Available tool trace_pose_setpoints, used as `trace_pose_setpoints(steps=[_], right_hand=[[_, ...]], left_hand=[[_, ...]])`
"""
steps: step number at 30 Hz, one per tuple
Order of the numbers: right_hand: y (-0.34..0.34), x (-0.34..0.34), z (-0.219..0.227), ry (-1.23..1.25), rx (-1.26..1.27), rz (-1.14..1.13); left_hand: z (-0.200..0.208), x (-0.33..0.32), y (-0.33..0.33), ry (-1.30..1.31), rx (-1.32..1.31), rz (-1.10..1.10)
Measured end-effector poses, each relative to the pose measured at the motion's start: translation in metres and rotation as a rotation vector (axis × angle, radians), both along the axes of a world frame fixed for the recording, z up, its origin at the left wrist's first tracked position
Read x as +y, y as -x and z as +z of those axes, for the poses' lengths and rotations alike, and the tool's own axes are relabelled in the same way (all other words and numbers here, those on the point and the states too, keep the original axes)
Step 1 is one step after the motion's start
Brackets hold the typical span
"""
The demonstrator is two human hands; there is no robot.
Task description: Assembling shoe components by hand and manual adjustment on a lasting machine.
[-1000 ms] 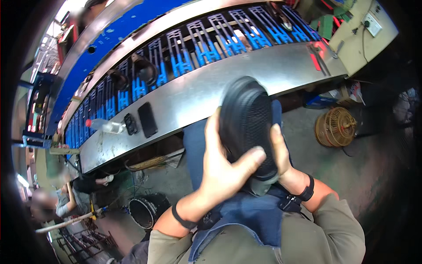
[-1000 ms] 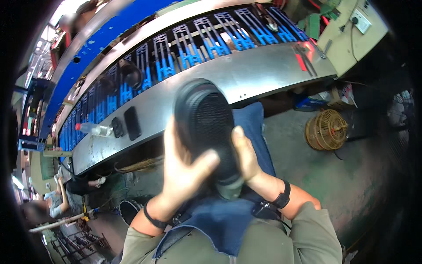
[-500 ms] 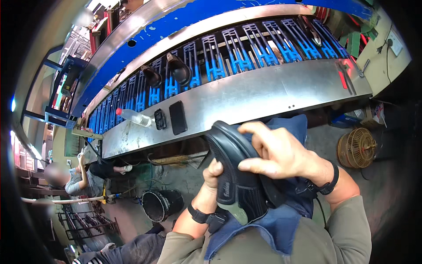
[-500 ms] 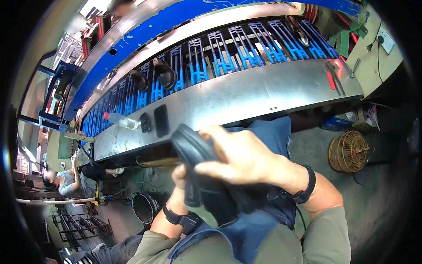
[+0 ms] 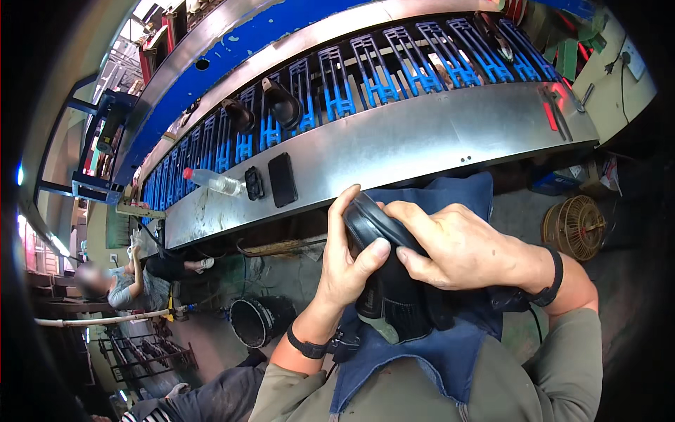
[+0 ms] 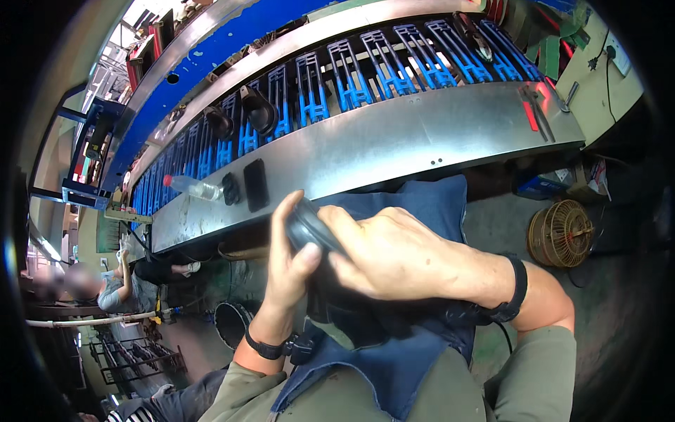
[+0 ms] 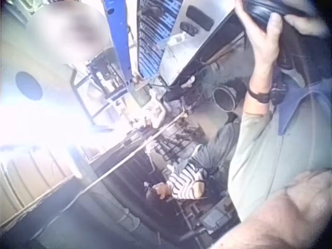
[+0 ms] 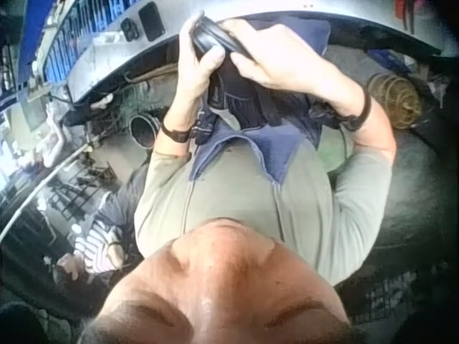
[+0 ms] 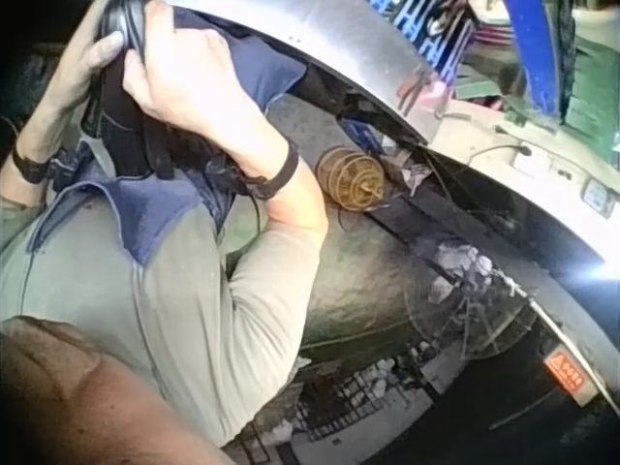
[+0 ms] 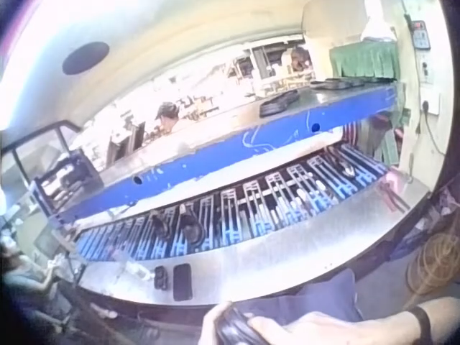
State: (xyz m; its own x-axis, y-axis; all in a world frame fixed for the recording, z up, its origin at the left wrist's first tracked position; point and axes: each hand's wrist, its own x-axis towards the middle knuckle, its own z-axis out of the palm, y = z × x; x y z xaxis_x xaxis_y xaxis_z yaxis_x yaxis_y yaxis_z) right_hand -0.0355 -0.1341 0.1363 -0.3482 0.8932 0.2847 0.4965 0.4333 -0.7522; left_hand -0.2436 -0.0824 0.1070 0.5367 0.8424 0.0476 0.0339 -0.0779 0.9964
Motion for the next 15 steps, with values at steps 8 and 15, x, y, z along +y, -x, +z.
trace_pose_setpoints(steps=[8,15], right_hand=[[-0.002,0.002,-0.024,0.016,0.244,0.072],[0.036,-0.016,-0.019,-0.190,-0.202,-0.212]], left_hand=[[-0.012,-0.002,0.001,0.056,-0.064,-0.012],[-0.044,-0.002,0.004,0.181,-0.105,0.012]])
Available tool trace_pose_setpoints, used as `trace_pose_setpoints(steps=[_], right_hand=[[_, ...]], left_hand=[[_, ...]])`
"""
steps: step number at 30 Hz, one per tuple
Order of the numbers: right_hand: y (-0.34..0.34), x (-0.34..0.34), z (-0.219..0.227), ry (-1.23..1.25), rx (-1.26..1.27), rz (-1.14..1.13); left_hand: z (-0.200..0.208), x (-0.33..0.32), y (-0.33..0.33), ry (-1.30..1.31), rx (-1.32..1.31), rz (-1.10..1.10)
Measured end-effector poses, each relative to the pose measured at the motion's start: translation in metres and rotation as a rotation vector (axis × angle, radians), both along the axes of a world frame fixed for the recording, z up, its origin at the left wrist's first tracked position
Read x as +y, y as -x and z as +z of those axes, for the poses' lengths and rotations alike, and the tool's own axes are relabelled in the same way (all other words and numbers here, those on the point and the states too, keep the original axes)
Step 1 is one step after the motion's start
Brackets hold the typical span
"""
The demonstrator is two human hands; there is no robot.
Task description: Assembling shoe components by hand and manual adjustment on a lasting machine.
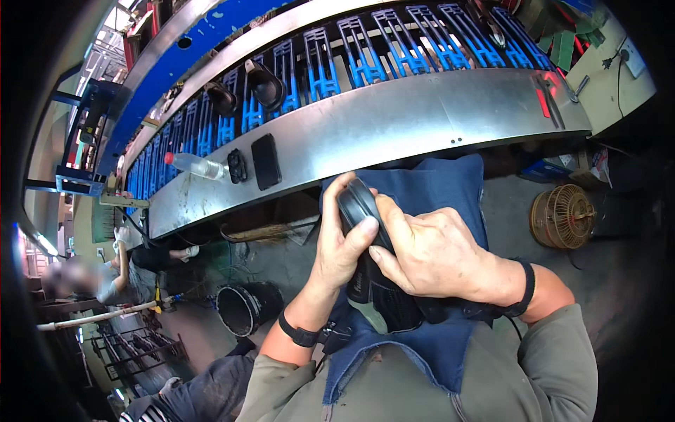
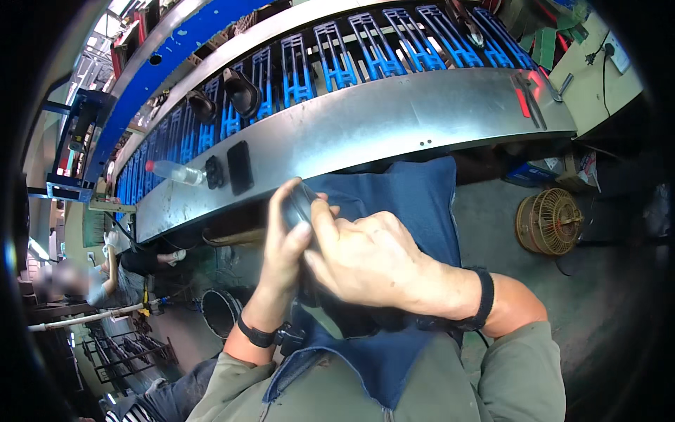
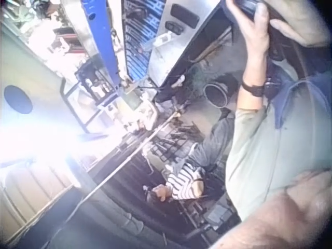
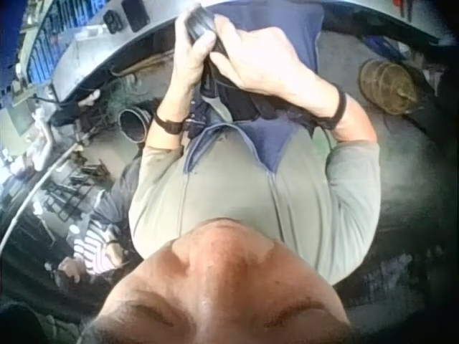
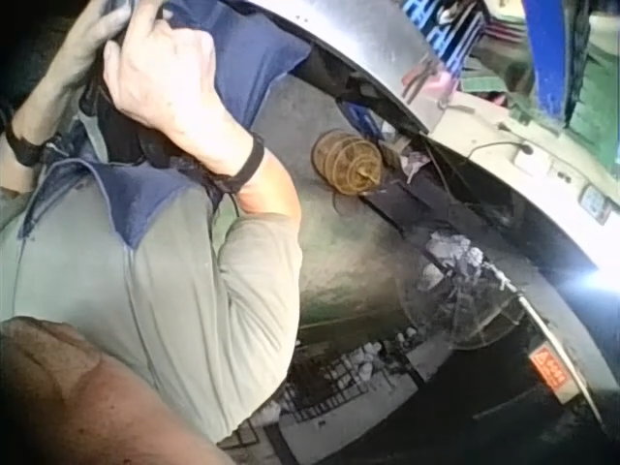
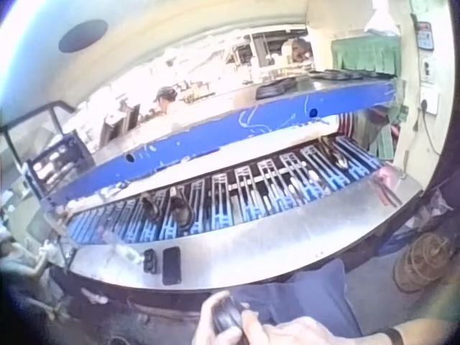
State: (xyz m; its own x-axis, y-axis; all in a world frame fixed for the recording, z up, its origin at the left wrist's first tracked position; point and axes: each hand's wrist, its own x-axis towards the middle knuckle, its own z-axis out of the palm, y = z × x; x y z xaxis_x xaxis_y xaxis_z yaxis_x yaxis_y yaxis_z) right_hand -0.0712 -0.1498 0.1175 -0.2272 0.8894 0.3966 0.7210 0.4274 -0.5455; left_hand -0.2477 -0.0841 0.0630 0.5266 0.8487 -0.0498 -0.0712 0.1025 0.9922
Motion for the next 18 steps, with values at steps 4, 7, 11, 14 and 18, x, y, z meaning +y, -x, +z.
trace_pose_setpoints(steps=[4,7,11,14,18], right_hand=[[0.011,-0.029,-0.012,0.185,-0.079,-0.096],[0.018,-0.075,-0.031,0.197,-0.067,-0.069],[0.008,-0.107,-0.053,0.112,-0.211,-0.007],[0.006,-0.090,-0.058,0.105,-0.200,-0.094],[-0.005,-0.038,-0.059,-0.219,-0.116,0.349]], left_hand=[[-0.001,0.005,-0.006,0.222,-0.080,0.032],[-0.033,0.026,0.015,0.399,-0.238,-0.110],[-0.079,0.025,0.016,0.531,-0.442,-0.259],[-0.106,0.030,-0.004,0.622,-0.339,-0.052],[-0.034,0.045,-0.027,0.897,-0.101,-0.047]])
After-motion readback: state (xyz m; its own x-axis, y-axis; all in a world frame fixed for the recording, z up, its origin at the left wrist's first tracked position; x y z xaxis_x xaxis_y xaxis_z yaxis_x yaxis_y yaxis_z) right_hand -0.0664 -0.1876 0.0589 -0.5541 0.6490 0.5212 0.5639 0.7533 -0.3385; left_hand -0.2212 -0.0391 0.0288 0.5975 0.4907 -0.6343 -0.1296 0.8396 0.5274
